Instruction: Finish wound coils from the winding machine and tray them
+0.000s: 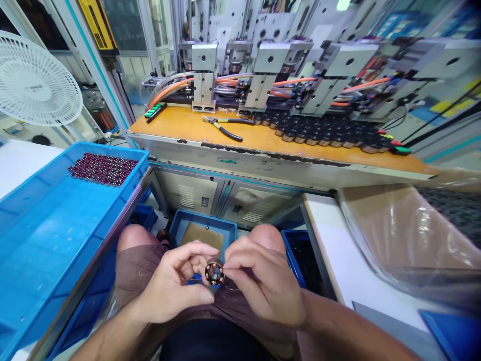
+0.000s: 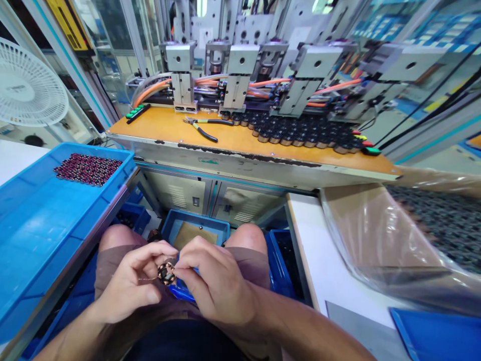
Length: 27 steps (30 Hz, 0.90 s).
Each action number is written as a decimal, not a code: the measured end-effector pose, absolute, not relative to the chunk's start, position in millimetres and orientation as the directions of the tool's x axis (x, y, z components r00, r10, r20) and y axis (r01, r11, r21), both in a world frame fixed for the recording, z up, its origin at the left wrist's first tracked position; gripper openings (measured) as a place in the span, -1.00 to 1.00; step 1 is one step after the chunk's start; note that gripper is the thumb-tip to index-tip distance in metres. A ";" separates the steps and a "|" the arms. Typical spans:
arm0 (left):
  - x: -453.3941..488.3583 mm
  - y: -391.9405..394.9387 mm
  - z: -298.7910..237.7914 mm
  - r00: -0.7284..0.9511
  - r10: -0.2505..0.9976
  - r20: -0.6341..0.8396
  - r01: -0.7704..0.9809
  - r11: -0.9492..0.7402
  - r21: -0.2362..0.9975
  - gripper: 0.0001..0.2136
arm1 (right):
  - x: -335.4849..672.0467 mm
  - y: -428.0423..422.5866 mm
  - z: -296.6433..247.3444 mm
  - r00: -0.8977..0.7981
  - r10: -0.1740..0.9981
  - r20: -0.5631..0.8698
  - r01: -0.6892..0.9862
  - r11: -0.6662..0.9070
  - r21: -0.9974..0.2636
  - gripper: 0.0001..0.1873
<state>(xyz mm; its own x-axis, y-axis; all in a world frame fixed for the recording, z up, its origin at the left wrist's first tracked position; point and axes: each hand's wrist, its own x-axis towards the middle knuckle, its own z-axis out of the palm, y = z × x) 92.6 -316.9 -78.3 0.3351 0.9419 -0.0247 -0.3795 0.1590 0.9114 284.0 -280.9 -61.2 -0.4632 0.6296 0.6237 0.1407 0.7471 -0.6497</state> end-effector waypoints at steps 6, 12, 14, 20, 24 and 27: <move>88.4 -321.1 -72.5 0.336 0.937 -0.094 -0.228 0.178 0.957 -0.77 | 285.0 -282.0 -63.2 -0.446 0.604 0.661 0.168 0.782 -0.601 -0.91; 93.9 -323.1 -75.8 0.230 0.973 0.014 -0.272 0.051 0.961 -0.77 | 281.7 -286.4 -66.0 -0.384 0.652 0.653 0.269 0.756 -0.597 -0.89; 93.7 -322.6 -76.3 0.211 0.974 0.079 -0.301 -0.012 0.954 -0.74 | 280.2 -287.6 -66.8 -0.359 0.677 0.643 0.291 0.736 -0.611 -0.89; 92.8 -321.4 -78.6 0.197 0.952 0.235 -0.423 -0.133 0.896 -0.83 | 275.8 -290.1 -67.9 -0.275 0.718 0.639 0.254 0.695 -0.672 -0.87; 96.3 -321.0 -82.0 0.209 0.949 0.238 -0.625 -0.057 0.778 -0.78 | 279.7 -291.3 -67.1 -0.333 0.629 0.702 0.162 0.772 -0.615 -0.83; 98.0 -317.8 -84.2 0.305 0.947 0.104 -0.585 0.100 0.805 -0.66 | 285.7 -294.4 -68.7 -0.387 0.538 0.748 0.182 0.840 -0.511 -0.83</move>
